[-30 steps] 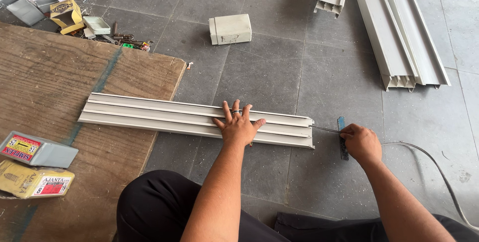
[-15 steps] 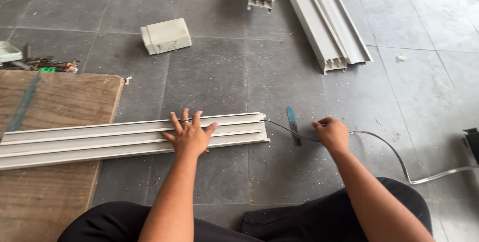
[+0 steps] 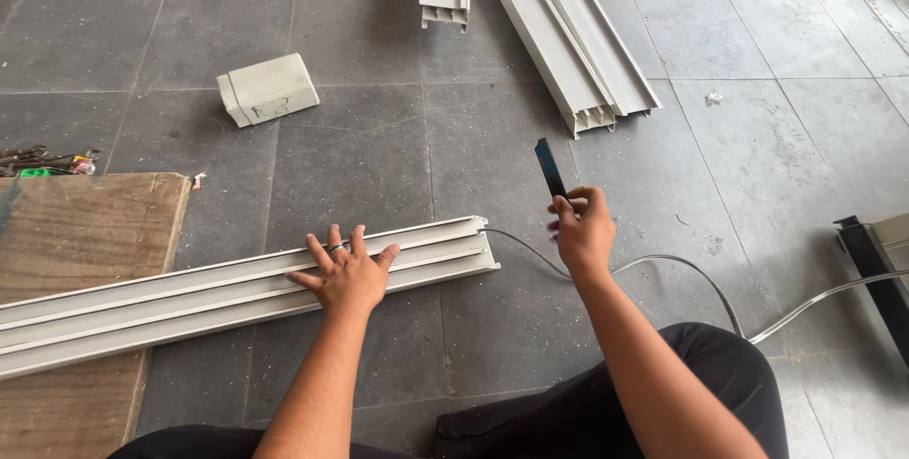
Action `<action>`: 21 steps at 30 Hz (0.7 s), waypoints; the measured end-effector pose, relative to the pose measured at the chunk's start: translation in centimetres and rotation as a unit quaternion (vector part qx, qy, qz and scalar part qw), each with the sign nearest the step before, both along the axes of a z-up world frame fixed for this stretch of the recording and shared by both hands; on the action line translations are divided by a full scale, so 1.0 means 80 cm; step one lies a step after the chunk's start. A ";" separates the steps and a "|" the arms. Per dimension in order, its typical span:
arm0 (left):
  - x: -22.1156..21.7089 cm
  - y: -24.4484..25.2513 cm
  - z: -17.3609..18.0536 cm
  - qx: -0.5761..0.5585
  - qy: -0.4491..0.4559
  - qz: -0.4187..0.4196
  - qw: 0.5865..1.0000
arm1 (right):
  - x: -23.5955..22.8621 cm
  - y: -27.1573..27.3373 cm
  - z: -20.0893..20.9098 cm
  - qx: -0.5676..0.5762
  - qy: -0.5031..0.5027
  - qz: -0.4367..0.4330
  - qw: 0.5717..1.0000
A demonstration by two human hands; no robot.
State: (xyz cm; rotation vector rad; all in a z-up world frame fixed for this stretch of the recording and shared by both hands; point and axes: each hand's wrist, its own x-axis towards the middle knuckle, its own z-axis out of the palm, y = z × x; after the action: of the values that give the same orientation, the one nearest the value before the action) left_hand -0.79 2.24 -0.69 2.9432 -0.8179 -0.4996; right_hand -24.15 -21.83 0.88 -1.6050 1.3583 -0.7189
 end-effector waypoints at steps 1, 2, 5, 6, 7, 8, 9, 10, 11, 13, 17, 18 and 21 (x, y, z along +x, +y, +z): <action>-0.009 -0.010 0.001 0.001 -0.025 -0.002 1.000 | -0.002 0.006 0.005 0.078 -0.093 -0.031 0.992; -0.019 -0.020 0.002 0.002 -0.050 -0.004 0.999 | -0.002 0.027 0.001 0.151 -0.122 -0.033 0.980; -0.043 -0.060 0.000 -0.098 -0.044 -0.058 0.993 | -0.015 0.099 -0.024 0.371 -0.168 -0.047 0.912; -0.049 -0.074 -0.003 -0.148 -0.028 -0.084 0.985 | -0.018 0.109 -0.030 0.405 -0.182 -0.067 0.894; -0.056 -0.087 -0.007 -0.212 -0.020 -0.125 0.969 | -0.021 0.116 -0.035 0.440 -0.194 -0.087 0.872; -0.062 -0.099 -0.011 -0.276 -0.012 -0.166 0.947 | -0.018 0.111 -0.039 0.433 -0.204 -0.081 0.874; -0.068 -0.110 -0.015 -0.279 0.002 -0.176 0.944 | -0.012 0.103 -0.043 0.426 -0.214 -0.075 0.876; -0.071 -0.124 -0.016 -0.282 0.016 -0.186 0.941 | -0.007 0.097 -0.046 0.420 -0.223 -0.070 0.877; -0.075 -0.138 -0.016 -0.286 0.029 -0.196 0.937 | -0.002 0.093 -0.048 0.420 -0.228 -0.062 0.876; -0.080 -0.155 -0.011 -0.274 0.051 -0.181 0.943 | 0.013 0.086 -0.046 0.420 -0.239 -0.043 0.875; -0.089 -0.173 0.000 -0.228 0.059 -0.158 0.959 | 0.031 0.093 -0.029 0.405 -0.159 -0.019 0.900; -0.090 -0.175 0.001 -0.240 0.051 -0.147 0.958 | 0.032 0.094 -0.024 0.398 -0.147 -0.014 0.906; -0.096 -0.178 -0.002 -0.261 0.035 -0.116 0.958 | 0.037 0.098 -0.014 0.383 -0.157 -0.024 0.910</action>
State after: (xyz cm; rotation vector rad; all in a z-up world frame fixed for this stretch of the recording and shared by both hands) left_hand -8.51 -11.98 -0.87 2.3513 -1.0945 -0.3292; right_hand -21.19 -14.00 -0.22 -0.7940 1.2214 -0.3667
